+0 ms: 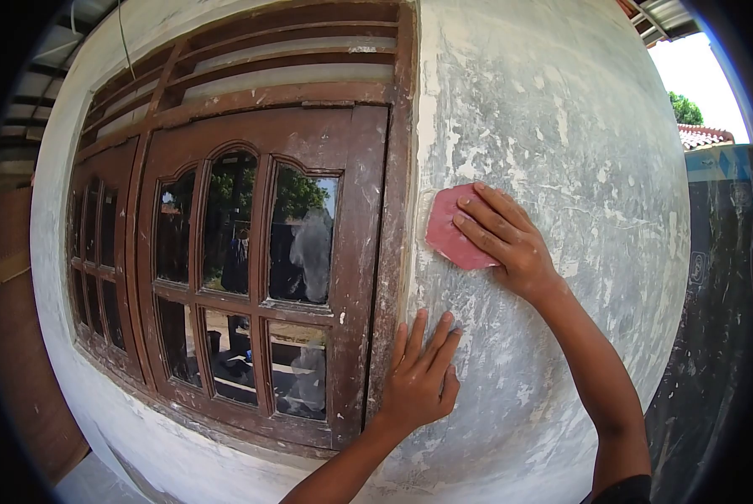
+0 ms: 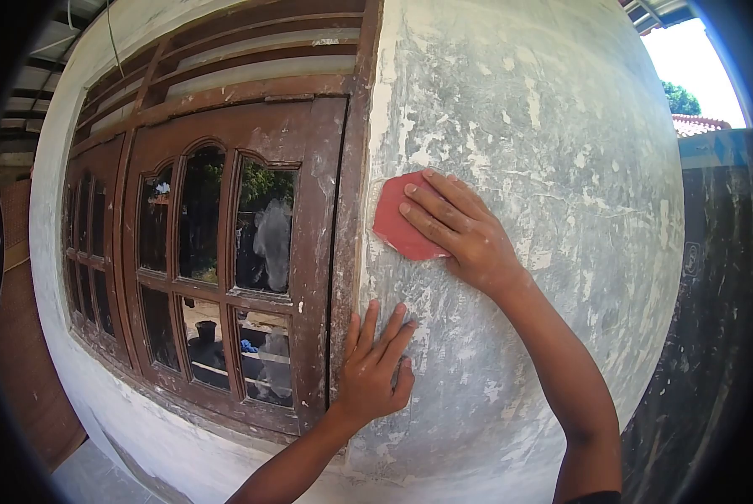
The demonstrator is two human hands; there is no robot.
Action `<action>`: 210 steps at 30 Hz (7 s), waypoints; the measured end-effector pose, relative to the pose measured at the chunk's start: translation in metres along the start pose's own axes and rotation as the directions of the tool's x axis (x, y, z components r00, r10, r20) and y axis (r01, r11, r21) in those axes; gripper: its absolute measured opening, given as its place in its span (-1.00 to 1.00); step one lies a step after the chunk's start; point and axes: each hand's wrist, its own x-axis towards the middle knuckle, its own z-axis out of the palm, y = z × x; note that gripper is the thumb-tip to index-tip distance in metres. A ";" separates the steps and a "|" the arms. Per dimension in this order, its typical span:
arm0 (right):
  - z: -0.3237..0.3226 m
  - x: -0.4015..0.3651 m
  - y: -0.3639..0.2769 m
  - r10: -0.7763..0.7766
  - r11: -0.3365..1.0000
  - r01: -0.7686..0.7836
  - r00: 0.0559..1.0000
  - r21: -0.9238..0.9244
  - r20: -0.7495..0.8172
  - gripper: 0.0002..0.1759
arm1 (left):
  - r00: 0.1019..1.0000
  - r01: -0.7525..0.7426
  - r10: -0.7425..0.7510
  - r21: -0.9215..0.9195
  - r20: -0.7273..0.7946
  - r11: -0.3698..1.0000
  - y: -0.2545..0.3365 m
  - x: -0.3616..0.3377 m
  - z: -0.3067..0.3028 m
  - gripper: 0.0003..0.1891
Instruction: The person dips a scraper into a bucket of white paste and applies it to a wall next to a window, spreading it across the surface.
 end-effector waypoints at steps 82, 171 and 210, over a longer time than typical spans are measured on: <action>0.010 0.002 -0.016 0.130 0.987 -0.132 0.991 -0.089 -0.018 -0.25 | 1.000 -0.016 0.016 -0.045 -0.004 0.999 -0.002 -0.004 -0.002 -0.48; -0.002 0.016 -0.014 0.132 0.982 -0.127 0.991 -0.140 0.026 -0.22 | 1.000 -0.012 0.010 -0.151 -0.015 0.989 -0.008 -0.027 0.004 -0.54; 0.007 -0.041 -0.036 0.198 0.953 -0.188 0.980 -0.237 0.020 -0.22 | 1.000 0.001 -0.002 -0.148 -0.009 0.989 -0.005 -0.030 0.001 -0.55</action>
